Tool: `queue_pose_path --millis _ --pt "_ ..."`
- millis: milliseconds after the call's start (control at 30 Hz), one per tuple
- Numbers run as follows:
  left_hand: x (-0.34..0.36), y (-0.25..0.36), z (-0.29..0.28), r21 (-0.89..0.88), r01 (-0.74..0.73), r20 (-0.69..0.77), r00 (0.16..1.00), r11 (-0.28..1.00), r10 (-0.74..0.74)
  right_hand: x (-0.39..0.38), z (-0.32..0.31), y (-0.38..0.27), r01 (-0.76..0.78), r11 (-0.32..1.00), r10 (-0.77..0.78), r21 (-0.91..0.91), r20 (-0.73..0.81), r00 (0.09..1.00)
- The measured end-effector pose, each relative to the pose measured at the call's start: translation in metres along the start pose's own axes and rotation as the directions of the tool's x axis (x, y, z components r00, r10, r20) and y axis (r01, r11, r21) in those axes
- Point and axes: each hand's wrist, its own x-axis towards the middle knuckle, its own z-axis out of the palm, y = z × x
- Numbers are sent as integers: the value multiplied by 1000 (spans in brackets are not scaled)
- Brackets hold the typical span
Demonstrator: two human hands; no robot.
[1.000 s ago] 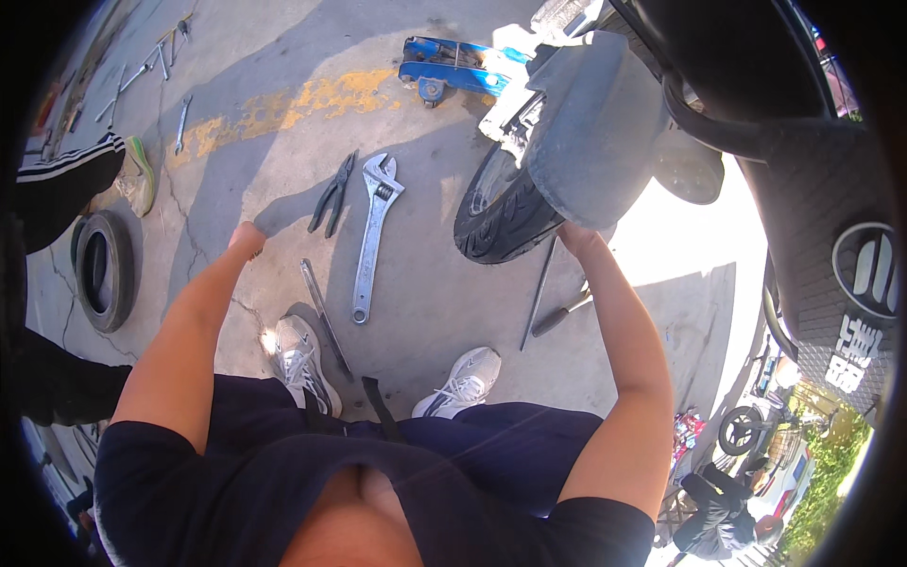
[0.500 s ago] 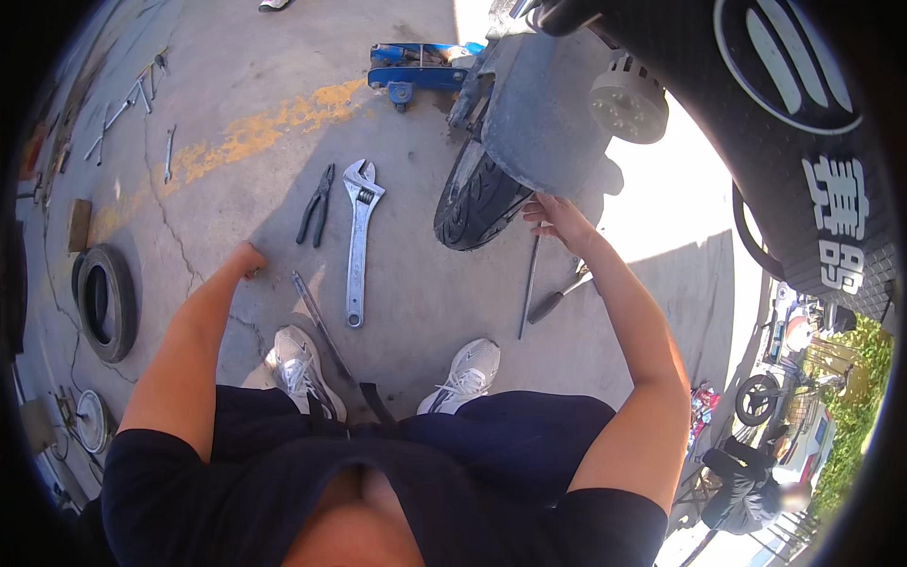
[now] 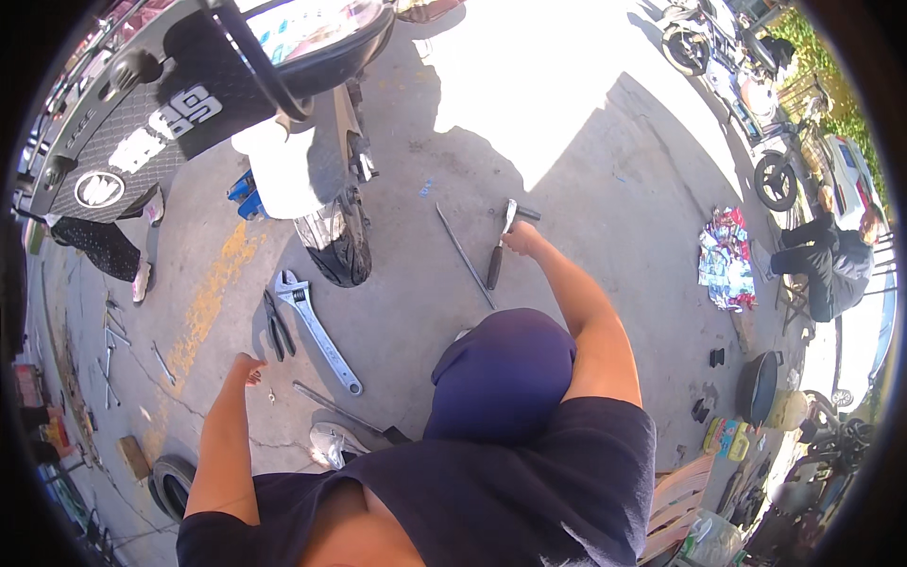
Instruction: The person removes a tire from a scooter, inflates it using a pressure gauge, and then reinstalls it. They use a wrench to loosen and tighten the axle nut and a tire lever to assist with the tire removal.
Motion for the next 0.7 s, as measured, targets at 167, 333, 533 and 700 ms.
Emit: queue_pose_path --millis 167,333,533,700 --pt "-5 26 -10 -198 -134 -28 991 971 131 -14 44 1 80 994 -98 -78 -264 960" --pt "-11 39 2 -208 -150 -59 988 967 141 -49 72 -20 22 975 -89 -220 -300 950" --pt "-56 98 -17 -264 -411 -157 911 873 382 -26 64 -4 -203 979 201 -8 -129 971" --pt "-164 182 -47 -480 -605 -59 745 635 664 -41 34 14 -307 948 278 -80 -254 926"
